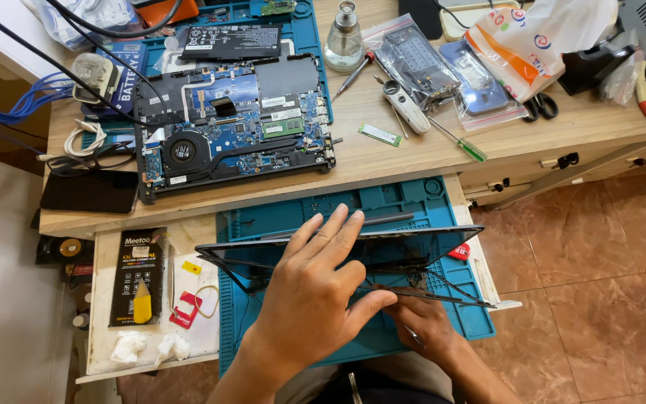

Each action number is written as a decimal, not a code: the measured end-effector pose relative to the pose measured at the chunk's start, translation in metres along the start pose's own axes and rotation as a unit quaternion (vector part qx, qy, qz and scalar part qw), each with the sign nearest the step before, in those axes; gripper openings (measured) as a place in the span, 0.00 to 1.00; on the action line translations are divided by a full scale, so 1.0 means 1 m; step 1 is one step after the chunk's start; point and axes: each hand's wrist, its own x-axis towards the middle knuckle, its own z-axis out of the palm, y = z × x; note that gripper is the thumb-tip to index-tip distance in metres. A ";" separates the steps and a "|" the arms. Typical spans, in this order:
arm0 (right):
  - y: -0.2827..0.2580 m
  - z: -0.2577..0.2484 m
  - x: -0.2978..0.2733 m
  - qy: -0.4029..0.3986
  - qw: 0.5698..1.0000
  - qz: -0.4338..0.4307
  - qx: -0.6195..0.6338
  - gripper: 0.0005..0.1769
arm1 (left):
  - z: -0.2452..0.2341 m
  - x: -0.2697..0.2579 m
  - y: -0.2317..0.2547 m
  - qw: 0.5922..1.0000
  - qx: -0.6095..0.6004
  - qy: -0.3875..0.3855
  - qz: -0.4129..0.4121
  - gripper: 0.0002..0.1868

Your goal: The person removes the bezel from a laptop screen using a prying tool, then cleans the screen surface with a brush and wipes it with a cloth. The person handles the screen and bezel, placing them on a blue mat on the workbench.

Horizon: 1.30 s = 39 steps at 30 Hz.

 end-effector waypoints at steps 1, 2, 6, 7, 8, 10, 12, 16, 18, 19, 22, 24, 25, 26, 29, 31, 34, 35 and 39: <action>0.001 0.001 -0.003 0.000 1.000 0.001 0.000 0.11 | 0.000 0.000 0.000 1.000 0.000 0.000 0.000 0.18; 0.003 0.001 -0.007 -0.006 1.000 0.016 0.007 0.12 | 0.000 0.000 0.000 1.000 0.003 -0.003 0.003 0.19; -0.010 -0.020 0.025 0.008 0.994 0.080 0.071 0.12 | -0.001 0.000 -0.001 1.000 0.000 -0.005 0.003 0.20; -0.006 -0.020 0.021 0.007 0.994 0.079 0.072 0.12 | -0.002 0.000 -0.001 1.000 0.001 -0.004 0.001 0.20; -0.003 -0.020 0.018 0.024 0.994 0.086 0.070 0.10 | -0.002 0.000 -0.002 1.000 0.002 -0.003 0.002 0.20; 0.001 -0.022 0.009 0.041 0.992 0.098 0.065 0.09 | -0.001 0.000 -0.001 1.000 -0.001 -0.005 0.005 0.19; 0.007 -0.026 0.002 0.025 0.991 0.112 0.070 0.07 | -0.001 0.000 -0.002 1.000 0.000 -0.006 0.001 0.19; 0.003 -0.031 0.015 0.038 0.987 0.138 0.080 0.07 | 0.000 0.000 -0.002 1.000 -0.004 -0.003 -0.003 0.19; 0.006 -0.027 0.014 0.015 0.985 0.161 0.057 0.08 | 0.000 0.000 -0.001 1.000 -0.001 -0.003 -0.002 0.19; 0.006 -0.025 0.015 0.015 0.985 0.160 0.057 0.08 | 0.000 0.000 -0.001 1.000 0.000 -0.003 -0.001 0.19; 0.007 -0.017 0.020 0.017 0.982 0.172 0.079 0.09 | 0.000 0.000 -0.001 1.000 0.002 -0.002 -0.001 0.19; 0.007 -0.012 0.022 -0.007 0.978 0.197 0.072 0.11 | 0.001 0.000 -0.001 1.000 0.002 -0.002 0.000 0.20; 0.005 -0.012 0.025 -0.007 0.978 0.196 0.073 0.11 | 0.001 0.000 -0.001 1.000 0.003 -0.001 0.000 0.20; 0.004 -0.011 0.028 0.002 0.977 0.194 0.086 0.11 | 0.000 0.000 -0.001 1.000 0.003 -0.003 0.000 0.19; 0.003 -0.008 0.026 0.009 0.978 0.188 0.086 0.10 | 0.000 0.000 -0.001 1.000 0.002 -0.005 -0.004 0.19; 0.004 -0.006 0.024 0.010 0.980 0.185 0.071 0.10 | 0.001 0.001 -0.001 1.000 0.002 -0.003 -0.004 0.19; 0.004 -0.003 0.023 0.036 0.978 0.194 0.073 0.09 | 0.002 0.003 0.000 1.000 0.002 0.008 -0.003 0.19; 0.004 -0.002 0.024 0.042 0.977 0.191 0.084 0.09 | 0.002 0.003 0.000 1.000 0.004 0.008 -0.003 0.19; 0.011 0.004 0.016 0.042 0.984 0.166 0.054 0.10 | 0.003 0.002 0.001 1.000 0.011 0.011 -0.002 0.18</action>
